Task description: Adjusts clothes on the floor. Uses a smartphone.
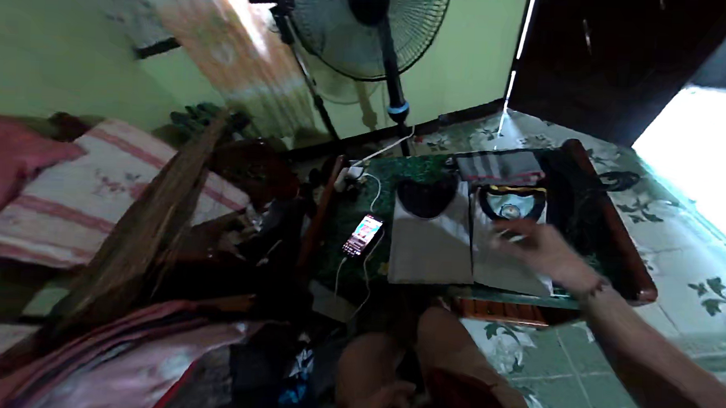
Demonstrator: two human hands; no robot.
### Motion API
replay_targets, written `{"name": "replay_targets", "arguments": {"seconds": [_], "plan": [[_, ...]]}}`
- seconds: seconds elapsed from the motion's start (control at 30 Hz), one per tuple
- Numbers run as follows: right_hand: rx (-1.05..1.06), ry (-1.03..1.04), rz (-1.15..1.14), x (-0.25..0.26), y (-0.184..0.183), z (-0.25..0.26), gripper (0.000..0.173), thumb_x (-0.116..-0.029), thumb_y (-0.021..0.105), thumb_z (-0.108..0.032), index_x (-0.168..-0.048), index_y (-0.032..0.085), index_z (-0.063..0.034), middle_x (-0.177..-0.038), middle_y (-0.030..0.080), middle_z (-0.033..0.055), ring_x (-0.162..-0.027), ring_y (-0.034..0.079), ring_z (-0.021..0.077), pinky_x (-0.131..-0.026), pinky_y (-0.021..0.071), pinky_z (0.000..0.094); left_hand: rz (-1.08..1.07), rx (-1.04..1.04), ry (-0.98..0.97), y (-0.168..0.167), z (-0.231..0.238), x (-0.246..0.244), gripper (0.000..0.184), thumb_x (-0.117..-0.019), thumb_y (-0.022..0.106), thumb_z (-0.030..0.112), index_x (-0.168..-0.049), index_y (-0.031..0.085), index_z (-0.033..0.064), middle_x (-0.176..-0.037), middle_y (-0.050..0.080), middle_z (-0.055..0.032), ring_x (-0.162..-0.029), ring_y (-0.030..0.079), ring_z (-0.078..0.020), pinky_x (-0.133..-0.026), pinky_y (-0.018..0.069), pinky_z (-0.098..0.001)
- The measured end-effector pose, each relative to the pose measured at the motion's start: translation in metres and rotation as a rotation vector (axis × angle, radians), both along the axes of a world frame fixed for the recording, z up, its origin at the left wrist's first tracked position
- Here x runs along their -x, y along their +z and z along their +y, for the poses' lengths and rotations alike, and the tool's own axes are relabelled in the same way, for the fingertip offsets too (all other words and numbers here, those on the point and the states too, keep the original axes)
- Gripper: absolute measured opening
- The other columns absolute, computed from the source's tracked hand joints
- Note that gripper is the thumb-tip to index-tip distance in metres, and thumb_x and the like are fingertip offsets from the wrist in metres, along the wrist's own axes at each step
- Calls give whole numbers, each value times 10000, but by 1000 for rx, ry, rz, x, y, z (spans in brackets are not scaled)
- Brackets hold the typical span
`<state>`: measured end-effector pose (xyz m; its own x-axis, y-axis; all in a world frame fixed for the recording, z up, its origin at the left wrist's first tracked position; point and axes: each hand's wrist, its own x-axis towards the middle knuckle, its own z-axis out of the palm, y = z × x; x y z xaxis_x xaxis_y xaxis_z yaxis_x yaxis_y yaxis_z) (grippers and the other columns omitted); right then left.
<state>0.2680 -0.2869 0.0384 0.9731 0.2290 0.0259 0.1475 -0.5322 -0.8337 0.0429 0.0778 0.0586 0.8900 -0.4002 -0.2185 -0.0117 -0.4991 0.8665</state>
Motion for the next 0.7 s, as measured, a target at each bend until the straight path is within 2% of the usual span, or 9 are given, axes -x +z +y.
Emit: {"name": "replay_targets", "arguments": {"seconds": [0.07, 0.13, 0.2, 0.27, 0.3, 0.4, 0.5, 0.6, 0.7], "plan": [[-240, 413, 35, 53, 14, 62, 460, -953, 692, -302, -1340, 646, -57, -1284, 676, 97, -1150, 654, 161, -1006, 542, 357, -178, -56, 65, 17, 3, 3, 386, -948, 555, 100, -1316, 626, 10, -1083, 725, -84, -938, 700, -159, -848, 594, -394], [-321, 711, 29, 108, 31, 114, 650, -874, 782, -325, -1438, 574, -79, -1351, 646, 98, -1227, 613, 169, -1065, 501, 378, -345, -108, 99, 37, -1, 7, 356, -913, 592, 4, -1259, 670, 31, -1151, 720, -91, -1052, 691, -174, -932, 579, -412], [-332, 850, -79, 147, 38, 149, 867, -802, 838, -415, -1505, 480, -55, -1338, 641, 140, -1199, 626, 197, -1025, 524, 408, -490, -98, 93, 51, -5, 14, 312, -921, 595, 0, -1213, 688, 61, -1184, 703, -85, -1132, 657, -170, -988, 551, -401], [-367, 848, 17, 174, 47, 166, 750, -793, 869, -287, -1413, 534, -32, -1224, 686, 114, -1108, 662, 141, -971, 553, 352, -568, -88, 133, 60, -9, 24, 240, -934, 619, 45, -1158, 694, 90, -1152, 706, -55, -1106, 657, -118, -972, 554, -333], [-365, 820, 63, 182, 50, 169, 622, -831, 841, -210, -1370, 576, -47, -1179, 705, 90, -1069, 675, 111, -956, 563, 322, -575, -73, 163, 62, -8, 30, 266, -937, 647, 77, -1200, 686, 93, -1150, 708, -46, -1096, 658, -95, -972, 553, -312], [-309, 702, 26, 195, 61, 164, 386, -904, 699, -64, -1286, 665, -20, -1093, 729, 105, -987, 684, 91, -901, 555, 271, -499, 29, 185, 61, -2, 44, 477, -889, 783, 249, -1291, 630, 44, -1186, 696, -58, -1103, 644, -65, -983, 535, -265], [-369, 691, -95, 199, 52, 150, 172, -984, 655, -149, -1066, 719, -12, -940, 718, 34, -870, 647, 2, -809, 539, 180, -351, 2, 165, 63, 7, 53, 581, -797, 866, 266, -1292, 628, 78, -1132, 696, -35, -1009, 660, -71, -893, 571, -265], [-441, 687, -161, 200, 54, 134, 208, -1005, 633, -199, -957, 696, -6, -814, 666, -3, -753, 587, -39, -694, 499, 140, -316, -124, 65, 58, 19, 56, 325, -845, 808, 199, -1135, 717, 86, -1014, 734, -48, -927, 704, -133, -838, 603, -365], [-517, 598, -165, 204, 56, 119, 200, -1011, 629, -224, -1002, 714, -43, -871, 693, -66, -810, 613, -64, -753, 533, 142, -519, -127, 6, 48, 28, 54, 203, -794, 773, 121, -979, 734, 47, -955, 711, -96, -920, 680, -206, -816, 573, -438]]}}
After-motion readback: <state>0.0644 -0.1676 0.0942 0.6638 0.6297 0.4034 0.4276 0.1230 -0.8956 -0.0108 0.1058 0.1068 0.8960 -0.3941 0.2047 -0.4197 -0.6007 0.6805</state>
